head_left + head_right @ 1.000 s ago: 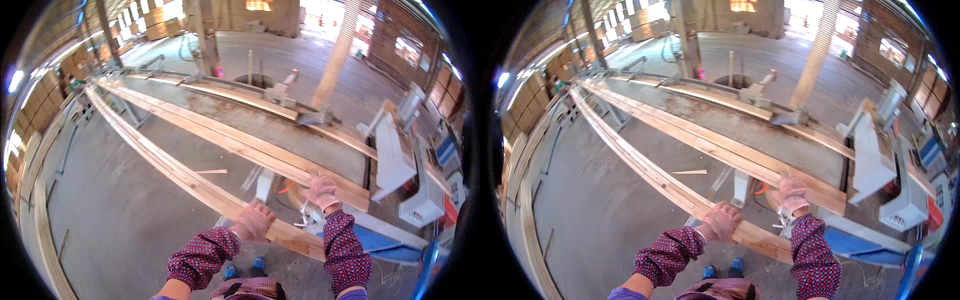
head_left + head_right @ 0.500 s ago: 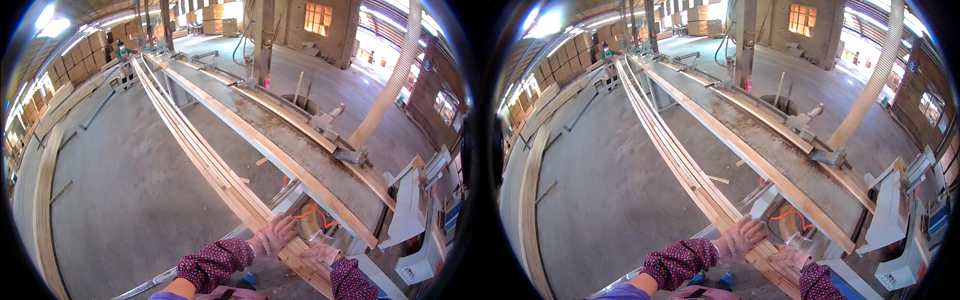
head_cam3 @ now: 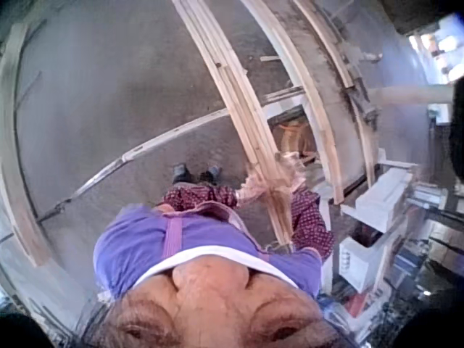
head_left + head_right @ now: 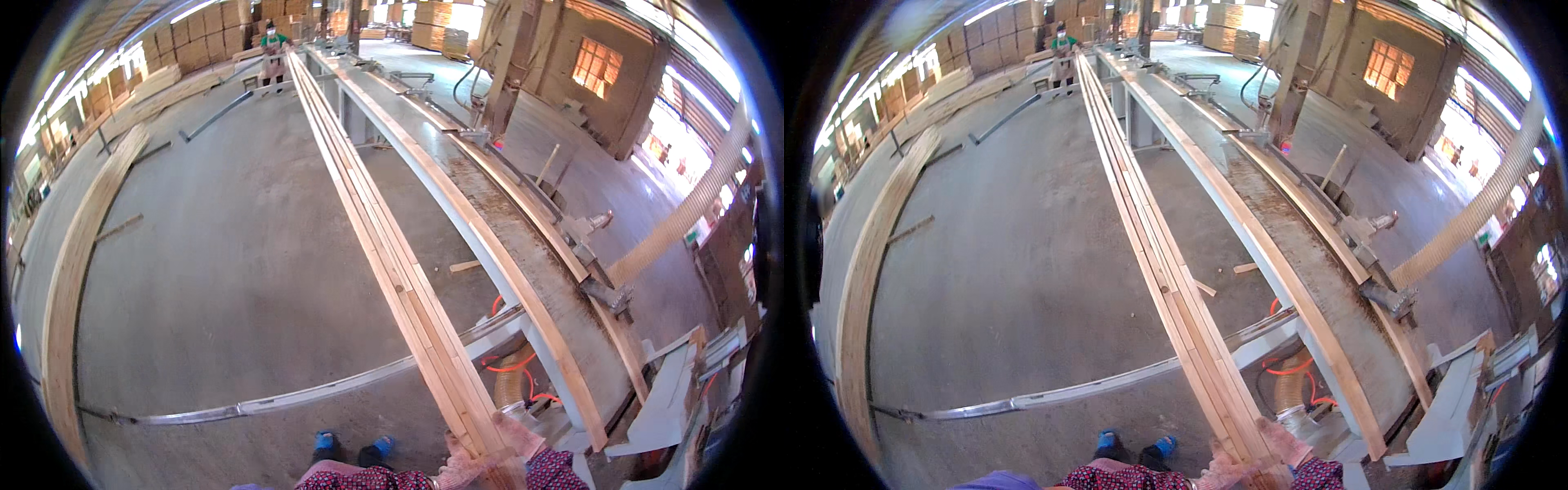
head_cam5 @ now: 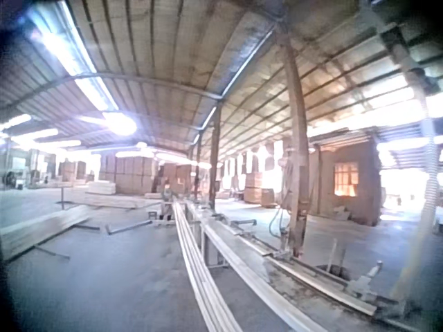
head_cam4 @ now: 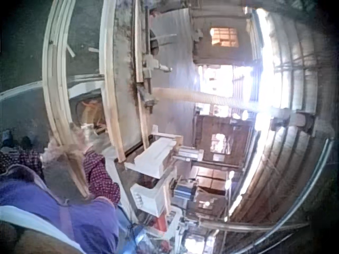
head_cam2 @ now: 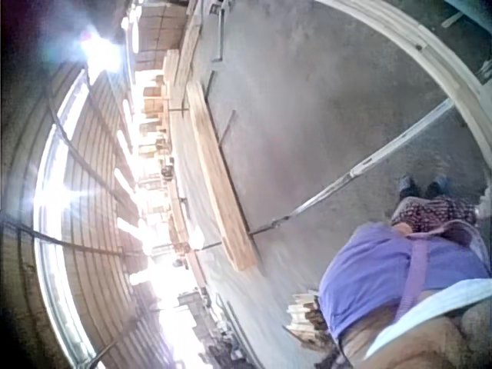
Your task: The person picks up and stacks long wooden planks in a workshop, then walks to a machine and uses a small tool to scrape or adjust a component on the equipment. The person handles the planks by hand and uses a tool on the machine.
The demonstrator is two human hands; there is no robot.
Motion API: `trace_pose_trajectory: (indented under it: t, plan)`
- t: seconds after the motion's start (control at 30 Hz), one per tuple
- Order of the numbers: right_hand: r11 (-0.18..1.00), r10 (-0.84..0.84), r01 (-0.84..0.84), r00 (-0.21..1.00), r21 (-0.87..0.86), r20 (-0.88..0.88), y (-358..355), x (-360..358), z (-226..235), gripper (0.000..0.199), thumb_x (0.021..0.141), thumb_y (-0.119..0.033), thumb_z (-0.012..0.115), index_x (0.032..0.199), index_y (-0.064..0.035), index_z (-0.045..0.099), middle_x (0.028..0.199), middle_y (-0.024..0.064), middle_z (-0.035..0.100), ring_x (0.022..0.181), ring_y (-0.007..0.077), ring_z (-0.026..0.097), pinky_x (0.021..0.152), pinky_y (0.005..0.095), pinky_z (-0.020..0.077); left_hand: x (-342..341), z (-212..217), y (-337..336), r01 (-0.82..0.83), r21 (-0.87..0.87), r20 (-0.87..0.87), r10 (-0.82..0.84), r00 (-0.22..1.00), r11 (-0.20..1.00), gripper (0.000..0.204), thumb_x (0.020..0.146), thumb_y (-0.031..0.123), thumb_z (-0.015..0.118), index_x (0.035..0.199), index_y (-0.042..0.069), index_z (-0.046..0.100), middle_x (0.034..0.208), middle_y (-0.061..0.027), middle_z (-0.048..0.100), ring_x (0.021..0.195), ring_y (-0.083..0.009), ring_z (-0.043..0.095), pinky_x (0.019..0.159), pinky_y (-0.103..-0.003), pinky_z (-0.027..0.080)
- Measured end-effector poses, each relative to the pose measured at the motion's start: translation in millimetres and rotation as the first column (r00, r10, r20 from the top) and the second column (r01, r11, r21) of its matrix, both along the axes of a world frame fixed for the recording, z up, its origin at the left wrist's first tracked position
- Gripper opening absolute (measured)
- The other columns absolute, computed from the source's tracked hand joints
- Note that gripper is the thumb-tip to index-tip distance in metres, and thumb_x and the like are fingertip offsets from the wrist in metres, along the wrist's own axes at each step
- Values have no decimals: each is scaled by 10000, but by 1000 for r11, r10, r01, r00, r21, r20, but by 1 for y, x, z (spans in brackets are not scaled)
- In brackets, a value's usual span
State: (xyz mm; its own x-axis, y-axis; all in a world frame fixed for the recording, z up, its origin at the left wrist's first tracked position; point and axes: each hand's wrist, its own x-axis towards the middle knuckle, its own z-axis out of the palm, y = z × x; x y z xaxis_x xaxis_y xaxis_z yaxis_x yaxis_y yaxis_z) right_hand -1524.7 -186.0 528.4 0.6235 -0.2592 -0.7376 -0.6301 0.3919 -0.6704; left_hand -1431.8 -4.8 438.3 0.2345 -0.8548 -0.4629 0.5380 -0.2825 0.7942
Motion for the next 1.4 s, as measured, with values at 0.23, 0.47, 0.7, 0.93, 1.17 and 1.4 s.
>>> trace_pose_trajectory:
  t: [0.23, 0.47, 0.7, 0.93, 1.17, 1.4]
  plan:
    - [976, -54, 41, 997, -213, -56, 74, 6, 7, 661, 981, -505, 400, 1368, 31, 404, 1303, 104, 504, 1157, 175, 503, 1000, 333, 410, -17, 5, 36, -162, 93, 115, 151, 982, 982, 846, 723, 257, 787, 1375, 26, 299, 1298, -210, 459, 1176, -319, 489, 989, -427, 413]
    - [941, 169, -171, 985, -292, -31, 181, 34, 5, 686, 1014, -498, 316, 1387, 76, 369, 1371, 112, 468, 1213, 162, 447, 1048, 317, 342, -24, 18, 118, -521, 154, 357, 444, 822, 840, 818, 725, 216, 786, 1357, 22, 304, 1276, -205, 482, 1158, -310, 506, 982, -421, 419]
    - [825, 473, -308, 836, -474, 279, 317, 82, -38, 638, 1035, -458, 216, 1300, 74, 449, 1222, 188, 581, 1138, 215, 533, 994, 340, 401, 19, 78, 287, -684, 94, 308, 632, 711, 724, 672, 744, 198, 756, 1274, 11, 386, 1104, -145, 596, 1013, -247, 594, 884, -362, 492]
    - [880, 410, -271, 849, -391, 333, 493, 129, 21, 683, 998, -562, 234, 1252, -5, 538, 1168, 147, 615, 1050, 202, 577, 922, 325, 453, 76, 52, 450, -748, -70, 61, 751, 658, 661, 501, 786, 142, 706, 1223, 27, 489, 1018, -80, 622, 861, -163, 614, 734, -312, 534]
    - [743, 611, -377, 718, -553, 333, 656, 206, 33, 681, 983, -574, 277, 1239, 16, 501, 1038, 188, 643, 960, 265, 626, 786, 353, 511, 141, 99, 639, -757, -265, -147, 751, 643, 597, 426, 862, 151, 641, 1212, -39, 491, 1091, -128, 621, 920, -172, 640, 813, -310, 554]
    - [848, 390, -507, 794, 153, 467, 847, 281, 8, 787, 948, -591, 385, 1373, 69, 316, 1246, 223, 520, 1089, 305, 595, 884, 380, 547, 188, 106, 844, -755, -248, -99, 759, 643, 607, 531, 863, 252, 671, 1272, -21, 470, 1131, -119, 613, 939, -150, 632, 830, -285, 539]
